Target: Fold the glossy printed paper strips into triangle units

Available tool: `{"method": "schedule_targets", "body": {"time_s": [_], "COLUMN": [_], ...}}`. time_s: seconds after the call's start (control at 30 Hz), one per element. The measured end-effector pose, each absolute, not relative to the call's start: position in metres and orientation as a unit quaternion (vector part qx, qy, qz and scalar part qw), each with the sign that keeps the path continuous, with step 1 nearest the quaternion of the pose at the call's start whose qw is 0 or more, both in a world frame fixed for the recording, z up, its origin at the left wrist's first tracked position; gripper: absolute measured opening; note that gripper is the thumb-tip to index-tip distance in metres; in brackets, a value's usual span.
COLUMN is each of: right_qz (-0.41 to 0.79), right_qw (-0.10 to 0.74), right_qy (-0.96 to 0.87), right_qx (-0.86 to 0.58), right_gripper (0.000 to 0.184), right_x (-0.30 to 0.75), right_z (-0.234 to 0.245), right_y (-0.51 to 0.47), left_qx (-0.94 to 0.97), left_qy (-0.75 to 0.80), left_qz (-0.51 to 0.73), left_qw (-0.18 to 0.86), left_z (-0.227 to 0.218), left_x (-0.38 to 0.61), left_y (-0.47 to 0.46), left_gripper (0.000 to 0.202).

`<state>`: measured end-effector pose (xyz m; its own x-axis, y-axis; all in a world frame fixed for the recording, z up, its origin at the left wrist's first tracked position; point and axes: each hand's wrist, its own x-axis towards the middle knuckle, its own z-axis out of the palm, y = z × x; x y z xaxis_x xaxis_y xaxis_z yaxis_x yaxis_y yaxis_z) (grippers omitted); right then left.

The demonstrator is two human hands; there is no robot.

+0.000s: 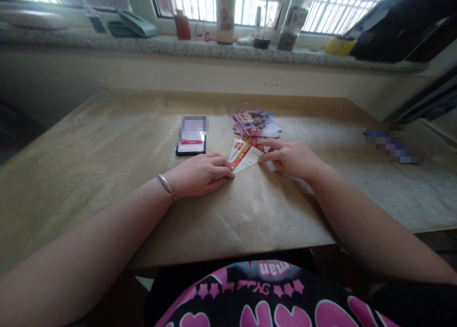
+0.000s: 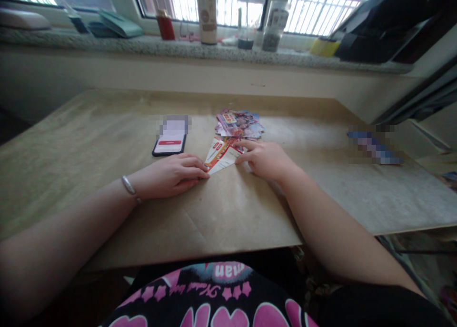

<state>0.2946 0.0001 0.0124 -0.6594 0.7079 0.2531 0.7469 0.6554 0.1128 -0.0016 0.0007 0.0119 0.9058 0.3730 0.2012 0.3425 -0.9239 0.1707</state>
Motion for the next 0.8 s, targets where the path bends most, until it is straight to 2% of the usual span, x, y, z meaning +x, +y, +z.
{"method": "schedule_targets", "body": {"time_s": [0.7, 0.8], "right_qz": [-0.097, -0.117], "right_qw": [0.075, 0.089], "right_qy": [-0.866, -0.863], "right_qx": [-0.485, -0.483], "right_gripper": [0.043, 0.035], "right_x": [0.311, 0.311], "right_z": [0.013, 0.012], "right_y": [0.007, 0.006], "left_qx": [0.973, 0.972], "left_qy": [0.182, 0.182], "left_qz": [0.122, 0.125], "left_qw": [0.076, 0.078], "left_z": [0.012, 0.012], "left_x": [-0.003, -0.003], "left_y": [0.002, 0.002], "left_gripper": [0.026, 0.027]}}
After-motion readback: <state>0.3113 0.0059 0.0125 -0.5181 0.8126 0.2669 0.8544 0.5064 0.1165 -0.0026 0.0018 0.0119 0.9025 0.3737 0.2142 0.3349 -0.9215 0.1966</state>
